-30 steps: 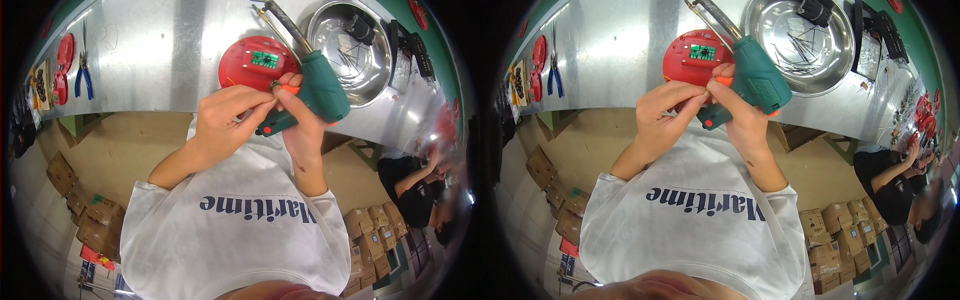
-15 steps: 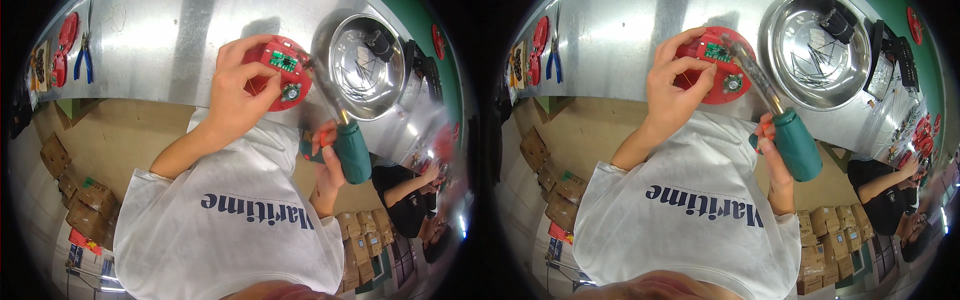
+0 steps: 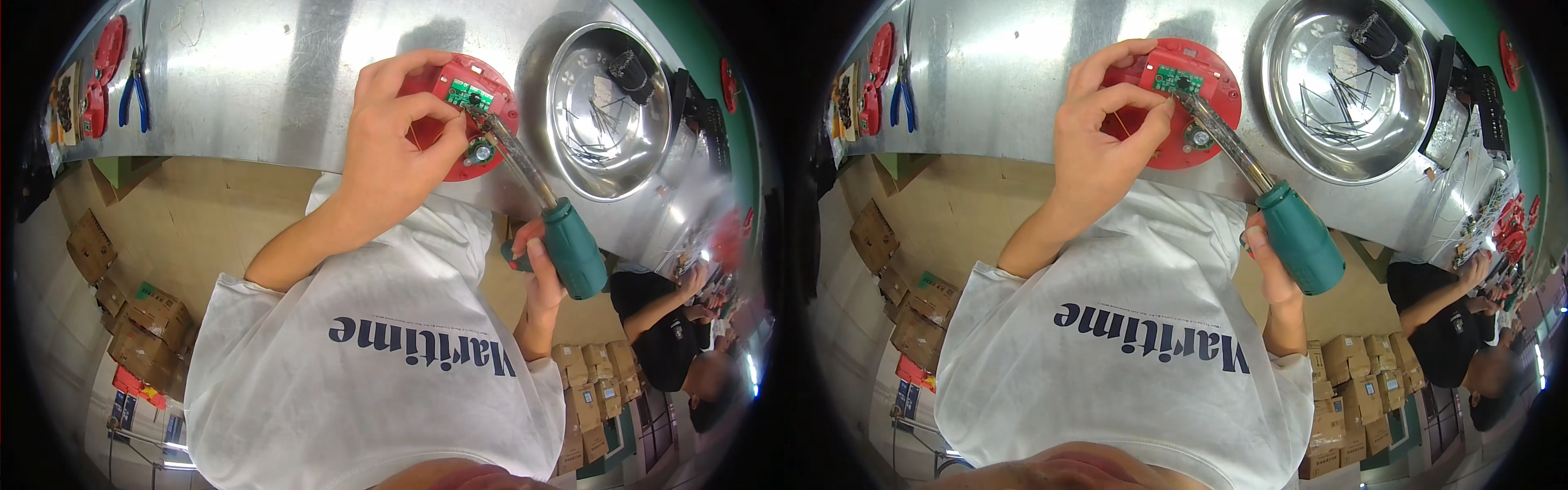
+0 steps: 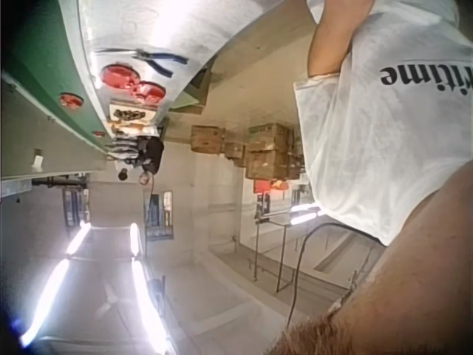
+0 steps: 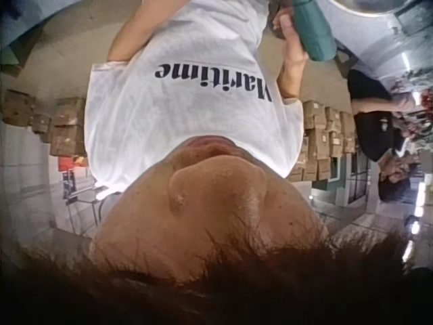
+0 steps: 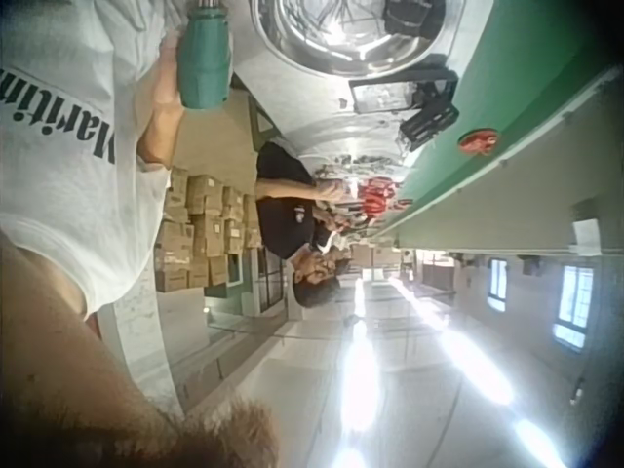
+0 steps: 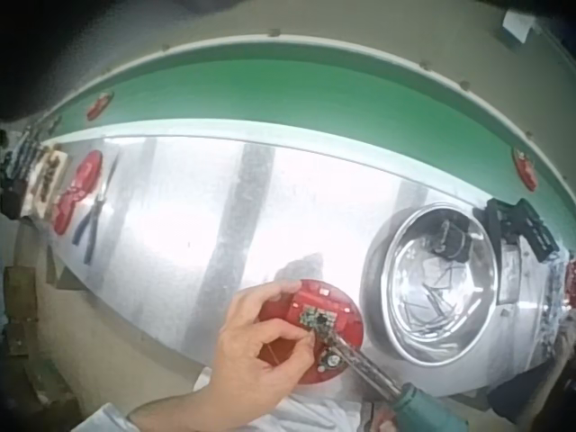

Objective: Assembling electronic components into a red housing using a hot glue gun.

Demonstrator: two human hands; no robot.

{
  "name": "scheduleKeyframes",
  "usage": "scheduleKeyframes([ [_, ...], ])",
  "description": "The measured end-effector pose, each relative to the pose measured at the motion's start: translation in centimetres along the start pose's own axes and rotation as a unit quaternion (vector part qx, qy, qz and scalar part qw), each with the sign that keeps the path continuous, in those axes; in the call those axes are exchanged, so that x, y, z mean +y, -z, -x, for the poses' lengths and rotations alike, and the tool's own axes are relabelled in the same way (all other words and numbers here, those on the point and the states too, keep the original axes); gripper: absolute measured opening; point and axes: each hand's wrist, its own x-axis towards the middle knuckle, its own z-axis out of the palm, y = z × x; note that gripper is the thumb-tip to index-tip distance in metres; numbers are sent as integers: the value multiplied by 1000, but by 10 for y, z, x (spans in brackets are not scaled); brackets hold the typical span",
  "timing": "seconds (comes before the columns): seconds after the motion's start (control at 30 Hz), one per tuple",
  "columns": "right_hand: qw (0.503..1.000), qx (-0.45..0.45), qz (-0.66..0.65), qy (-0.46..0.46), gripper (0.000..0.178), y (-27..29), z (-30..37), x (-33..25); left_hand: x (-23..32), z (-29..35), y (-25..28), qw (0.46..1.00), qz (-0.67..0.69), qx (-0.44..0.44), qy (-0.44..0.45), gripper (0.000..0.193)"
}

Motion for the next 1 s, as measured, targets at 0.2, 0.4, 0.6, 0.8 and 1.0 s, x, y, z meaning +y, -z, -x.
scheduleKeyframes([
  [0.2,1000,1,-1,28,18,-2,-3,1,2,-2,1,1000,-4,-5,11,4],
  [0.4,988,-10,111,106,16,2,-9,12,3,-5,3,1000,1,-10,17,4],
  [0.6,996,-24,60,64,22,1,-9,5,5,-5,1,1000,-2,-17,22,4],
  [0.8,979,23,-192,59,42,14,1,21,6,-7,2,999,-8,-25,25,4],
  [1.0,958,89,-238,131,46,35,2,30,8,-9,3,999,-4,-33,37,4],
])
